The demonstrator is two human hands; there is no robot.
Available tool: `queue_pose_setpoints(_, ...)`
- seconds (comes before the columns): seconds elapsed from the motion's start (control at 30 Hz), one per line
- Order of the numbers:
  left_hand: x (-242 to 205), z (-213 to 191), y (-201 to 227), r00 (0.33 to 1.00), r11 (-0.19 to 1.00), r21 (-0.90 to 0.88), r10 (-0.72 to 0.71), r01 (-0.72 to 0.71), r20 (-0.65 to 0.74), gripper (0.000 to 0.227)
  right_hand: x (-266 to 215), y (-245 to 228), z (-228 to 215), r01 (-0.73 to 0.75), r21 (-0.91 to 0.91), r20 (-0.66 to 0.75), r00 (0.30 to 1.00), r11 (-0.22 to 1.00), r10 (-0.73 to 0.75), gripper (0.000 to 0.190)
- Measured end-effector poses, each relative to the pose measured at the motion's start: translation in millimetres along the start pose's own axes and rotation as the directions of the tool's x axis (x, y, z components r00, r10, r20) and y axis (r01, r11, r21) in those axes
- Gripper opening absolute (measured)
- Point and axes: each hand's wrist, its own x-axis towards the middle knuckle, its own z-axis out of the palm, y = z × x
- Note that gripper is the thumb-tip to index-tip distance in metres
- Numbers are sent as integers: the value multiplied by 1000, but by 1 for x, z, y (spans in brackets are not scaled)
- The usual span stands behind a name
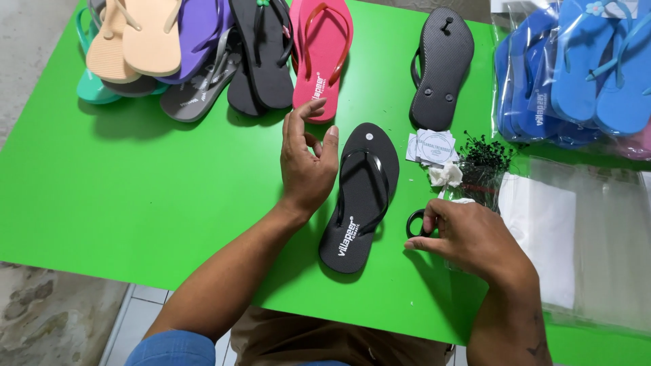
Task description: The person trims the straps of a black flip-flop using scissors. They hold the flip-flop in their left hand and use the scissors in their right hand to cut the excess strap material. The person then places the trimmed flip-flop back on the table.
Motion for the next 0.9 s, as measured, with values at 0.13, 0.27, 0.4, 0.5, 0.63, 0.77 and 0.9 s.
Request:
queue_pose_setpoints(0.13,1,0,-1,999,1000,5,-2,3,-32,39,5,5,8,17,-56,-23,1000,998,-18,25)
queue_pose_setpoints(0.27,1,1,-3,999,1000,-20,-1,0,-48,39,10,15,22,122,-40,-56,991,992,-125,15)
queue_pose_setpoints(0.4,1,-2,15,998,1000,14,-11,11,-64,36,-2,17,16,145,168,-118,985,975,-126,10)
queue_pose_setpoints(0.5,-2,-3,17,999,998,-52,30,-32,-45,36,-17,45,10,283,362,-266,945,888,-193,10)
queue_pose_setpoints(0.63,-5,-1,16,999,997,-71,36,-35,12,19,-33,69,0,527,503,-504,823,685,-264,15)
queue_pose_setpoints(0.77,-8,-1,23,991,987,-153,74,-56,114,16,-20,81,7,662,616,-723,690,427,-25,15)
queue_pose_setpoints(0.9,-18,1,29,941,961,-259,170,-93,291,9,1,81,20,730,641,-767,603,238,218,16)
